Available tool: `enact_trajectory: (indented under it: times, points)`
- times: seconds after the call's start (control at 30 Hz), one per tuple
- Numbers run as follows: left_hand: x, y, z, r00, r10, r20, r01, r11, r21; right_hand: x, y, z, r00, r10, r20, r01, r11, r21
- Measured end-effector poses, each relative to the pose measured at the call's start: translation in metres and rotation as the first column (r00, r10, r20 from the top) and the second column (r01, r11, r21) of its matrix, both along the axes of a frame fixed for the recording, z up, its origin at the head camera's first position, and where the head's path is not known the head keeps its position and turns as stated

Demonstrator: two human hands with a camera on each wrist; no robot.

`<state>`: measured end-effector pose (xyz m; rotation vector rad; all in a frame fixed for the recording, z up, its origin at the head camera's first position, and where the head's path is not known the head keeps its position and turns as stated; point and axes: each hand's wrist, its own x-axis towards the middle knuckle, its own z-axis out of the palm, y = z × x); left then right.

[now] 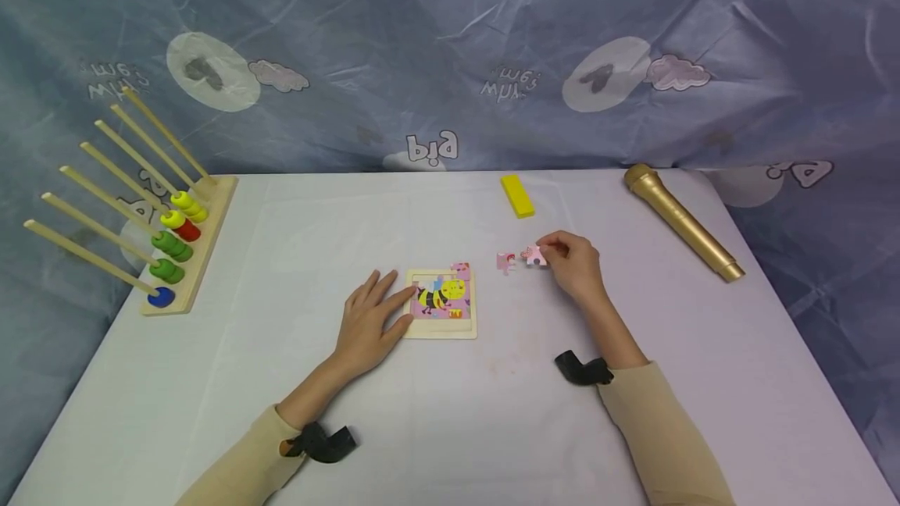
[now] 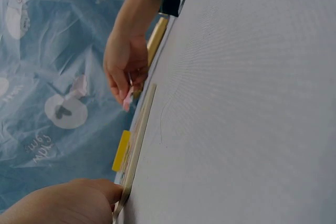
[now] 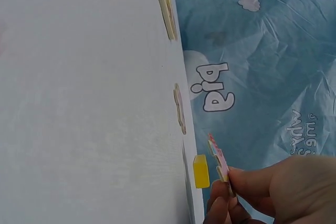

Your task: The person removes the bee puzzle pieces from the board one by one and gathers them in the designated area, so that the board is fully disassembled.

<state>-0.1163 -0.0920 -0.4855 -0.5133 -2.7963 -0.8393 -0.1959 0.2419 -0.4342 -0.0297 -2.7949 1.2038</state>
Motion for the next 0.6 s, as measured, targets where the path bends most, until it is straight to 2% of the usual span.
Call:
enact_trajectory:
  times: [0.33, 0.6]
  points:
    - [0.001, 0.001, 0.002, 1.0, 0.004, 0.013, -0.004, 1.0, 0.005, -0.002, -0.003, -0.011, 0.999, 0.026, -0.034, -0.024, 0.998, 0.055]
    - [0.001, 0.001, 0.002, 1.0, 0.007, 0.011, -0.007, 1.0, 0.004, -0.001, -0.007, -0.018, 0.993, 0.04, -0.107, -0.028, 0.994, 0.108]
